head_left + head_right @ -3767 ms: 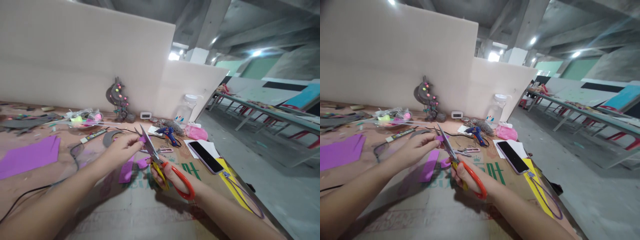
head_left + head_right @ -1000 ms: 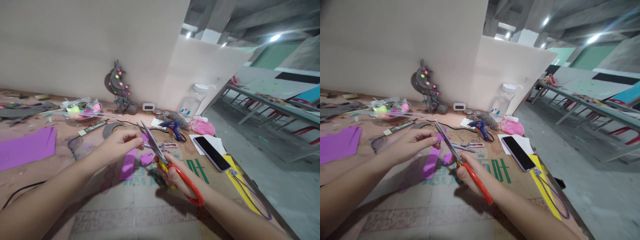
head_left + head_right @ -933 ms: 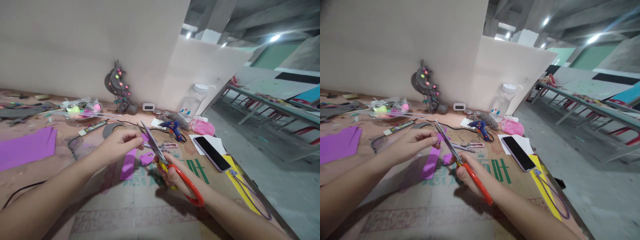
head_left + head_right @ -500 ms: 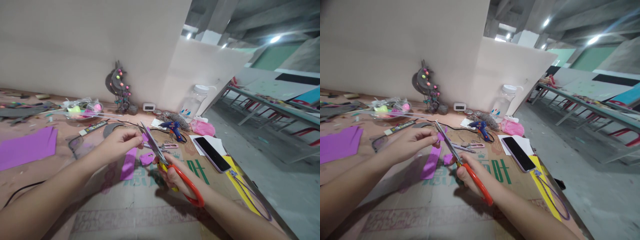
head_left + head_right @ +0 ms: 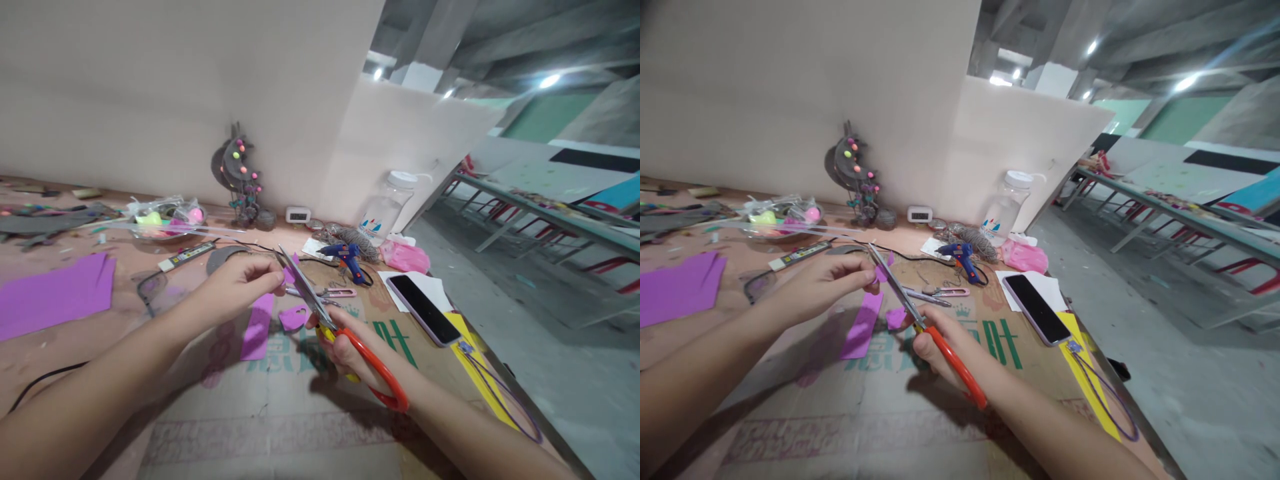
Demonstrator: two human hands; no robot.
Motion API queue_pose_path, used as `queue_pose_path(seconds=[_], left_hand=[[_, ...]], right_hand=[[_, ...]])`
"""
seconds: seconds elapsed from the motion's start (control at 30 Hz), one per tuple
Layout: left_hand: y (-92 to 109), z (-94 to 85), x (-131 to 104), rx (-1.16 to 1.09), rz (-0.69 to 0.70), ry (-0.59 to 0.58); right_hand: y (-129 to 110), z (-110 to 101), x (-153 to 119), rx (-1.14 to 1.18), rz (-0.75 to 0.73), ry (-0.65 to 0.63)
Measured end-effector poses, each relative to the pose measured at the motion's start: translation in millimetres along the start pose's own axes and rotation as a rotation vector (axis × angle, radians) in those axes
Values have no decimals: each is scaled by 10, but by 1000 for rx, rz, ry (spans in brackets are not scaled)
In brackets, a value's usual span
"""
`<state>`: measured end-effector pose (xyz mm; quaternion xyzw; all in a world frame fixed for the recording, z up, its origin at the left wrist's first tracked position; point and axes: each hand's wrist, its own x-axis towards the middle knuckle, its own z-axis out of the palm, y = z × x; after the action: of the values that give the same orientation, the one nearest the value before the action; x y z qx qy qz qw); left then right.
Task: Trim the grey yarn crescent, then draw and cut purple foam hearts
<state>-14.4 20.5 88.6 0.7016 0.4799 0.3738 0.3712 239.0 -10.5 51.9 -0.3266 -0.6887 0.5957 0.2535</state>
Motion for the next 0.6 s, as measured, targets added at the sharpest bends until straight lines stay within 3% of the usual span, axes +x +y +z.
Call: queue_pose_path(seconds=[0.37, 0.6], left_hand=[[1, -15, -2, 10, 0, -3], [-18, -21, 3, 12, 5, -11]], right_hand=[[43, -3, 8, 25, 30, 5], [-48, 21, -5, 45, 76, 20]])
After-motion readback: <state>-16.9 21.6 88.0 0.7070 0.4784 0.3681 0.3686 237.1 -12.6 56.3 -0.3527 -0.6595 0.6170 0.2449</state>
